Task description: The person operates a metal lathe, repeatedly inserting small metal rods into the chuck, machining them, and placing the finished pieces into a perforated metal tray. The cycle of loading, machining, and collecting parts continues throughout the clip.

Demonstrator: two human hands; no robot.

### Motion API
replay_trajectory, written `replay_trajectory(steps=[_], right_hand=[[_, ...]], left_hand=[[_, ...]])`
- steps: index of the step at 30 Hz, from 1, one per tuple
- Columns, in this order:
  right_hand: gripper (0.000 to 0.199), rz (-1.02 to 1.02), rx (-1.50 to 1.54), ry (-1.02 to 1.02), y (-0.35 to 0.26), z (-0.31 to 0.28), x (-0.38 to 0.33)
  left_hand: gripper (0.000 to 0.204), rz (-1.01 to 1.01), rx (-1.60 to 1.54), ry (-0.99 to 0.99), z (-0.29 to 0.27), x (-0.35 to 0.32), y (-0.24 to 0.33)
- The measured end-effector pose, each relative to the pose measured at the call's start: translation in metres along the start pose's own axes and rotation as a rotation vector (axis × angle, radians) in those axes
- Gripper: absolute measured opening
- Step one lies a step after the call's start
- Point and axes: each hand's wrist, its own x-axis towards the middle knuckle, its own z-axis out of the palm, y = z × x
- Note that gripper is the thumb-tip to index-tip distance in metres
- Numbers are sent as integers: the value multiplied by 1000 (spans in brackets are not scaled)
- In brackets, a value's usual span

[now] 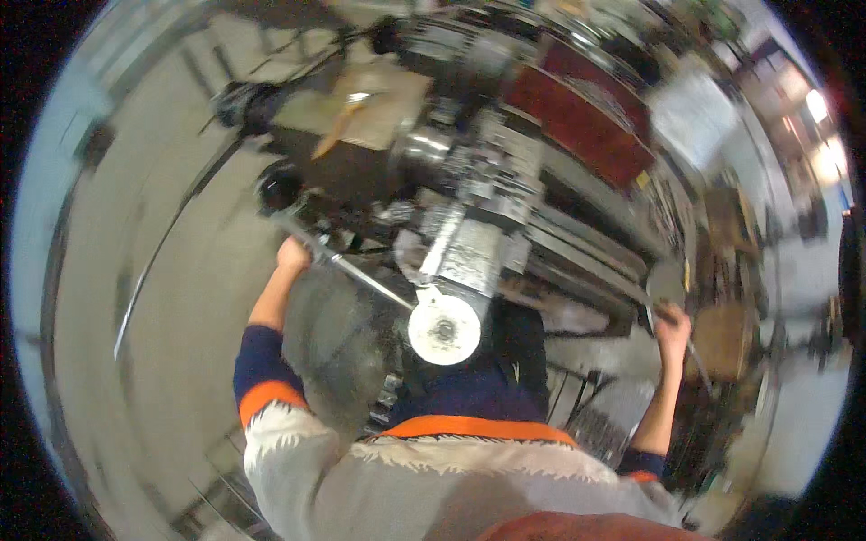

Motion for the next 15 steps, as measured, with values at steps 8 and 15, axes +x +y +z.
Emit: replay_trajectory(steps=[8,15], right_hand=[[35,-2,43,-60,-17,18,41],[39,-541,326,-273,-68,67,109]], left_hand=[[28,58,96,-6,-88,-69,41],[38,-344,-350,59,-24,-234,-23]])
